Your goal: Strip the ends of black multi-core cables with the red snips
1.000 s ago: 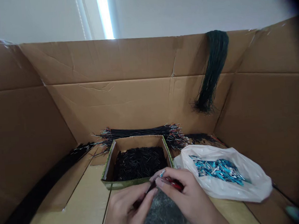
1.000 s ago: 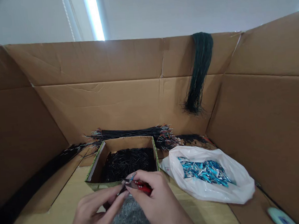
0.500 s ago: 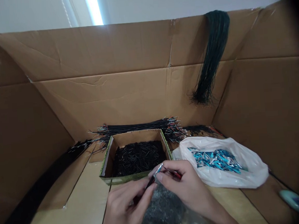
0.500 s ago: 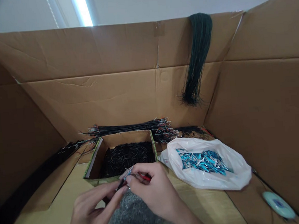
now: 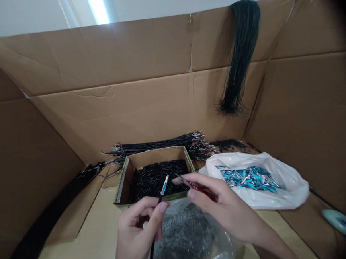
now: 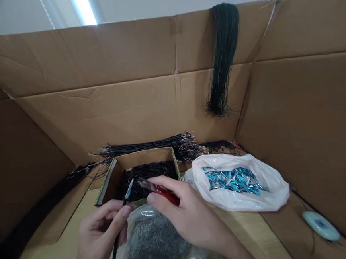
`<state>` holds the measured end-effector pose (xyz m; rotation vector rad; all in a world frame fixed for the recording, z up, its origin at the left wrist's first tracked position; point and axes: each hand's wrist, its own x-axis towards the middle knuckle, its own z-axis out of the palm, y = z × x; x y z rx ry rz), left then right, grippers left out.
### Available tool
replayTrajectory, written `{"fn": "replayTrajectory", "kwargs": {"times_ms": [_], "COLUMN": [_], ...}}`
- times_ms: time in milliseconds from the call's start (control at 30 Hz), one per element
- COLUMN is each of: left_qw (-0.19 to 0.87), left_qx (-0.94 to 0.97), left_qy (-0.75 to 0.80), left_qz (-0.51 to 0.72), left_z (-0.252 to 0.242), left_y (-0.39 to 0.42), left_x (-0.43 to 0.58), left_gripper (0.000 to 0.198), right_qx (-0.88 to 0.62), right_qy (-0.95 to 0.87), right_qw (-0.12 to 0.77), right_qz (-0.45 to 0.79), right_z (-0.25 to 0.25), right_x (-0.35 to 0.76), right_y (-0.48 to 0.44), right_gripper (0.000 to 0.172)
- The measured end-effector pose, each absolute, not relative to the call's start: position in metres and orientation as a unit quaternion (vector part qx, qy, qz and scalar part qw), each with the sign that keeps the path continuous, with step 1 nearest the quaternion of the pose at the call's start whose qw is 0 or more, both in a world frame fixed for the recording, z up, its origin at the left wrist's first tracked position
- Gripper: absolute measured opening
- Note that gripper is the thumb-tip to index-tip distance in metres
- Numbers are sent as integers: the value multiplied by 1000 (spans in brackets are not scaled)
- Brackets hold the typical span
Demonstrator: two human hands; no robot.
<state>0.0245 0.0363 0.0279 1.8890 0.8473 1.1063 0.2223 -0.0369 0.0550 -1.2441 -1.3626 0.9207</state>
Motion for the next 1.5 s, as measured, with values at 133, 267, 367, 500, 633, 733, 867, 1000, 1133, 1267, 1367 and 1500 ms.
{"fn": "replayTrajectory", "kwargs": {"times_ms": [133, 267, 367, 500, 633, 733, 867, 1000, 1133, 1267, 1367, 1500], "left_qw": [400, 410, 402, 387, 360, 350, 334, 287, 238, 202, 192, 210], "left_qx": [734, 736, 743, 758, 776, 783, 789, 814, 833, 855, 862, 842], "left_qy": [324, 309, 293, 271, 257, 263, 269, 261, 250, 229, 225, 262], "left_qz": [443, 442, 448, 450, 449, 442, 439, 432, 431, 420, 411, 423], "left_z": [29, 28, 26, 23, 23, 24, 25, 27, 29, 31, 31, 27], "left_y": [33, 31, 31, 32, 31, 31, 32, 34, 35, 36, 35, 34], "left_x": [23, 22, 21, 20, 18, 17, 18, 18, 16, 15, 13, 14], "left_gripper": [22, 23, 19, 19, 18, 20, 20, 20, 20, 14, 12, 12], "right_qx": [-454, -463, -482, -487, -493, -497, -496, -497, -504, -513, -519, -537], "right_qy": [-572, -550, -557, -580, -587, -583, -583, -587, -593, -595, -600, -620], "right_qw": [503, 496, 479, 460, 451, 450, 454, 433, 409, 396, 400, 410], "right_qz": [462, 486, 477, 464, 457, 459, 457, 470, 476, 476, 459, 399], "right_z": [54, 52, 55, 58, 59, 60, 59, 59, 60, 61, 61, 63], "right_x": [228, 227, 226, 223, 222, 221, 222, 224, 228, 230, 228, 225], "right_y": [-40, -36, -36, -39, -39, -39, -38, -39, -39, -40, -41, -41], "right_gripper": [24, 20, 20, 22, 19, 19, 24, 27, 27, 28, 28, 31]}}
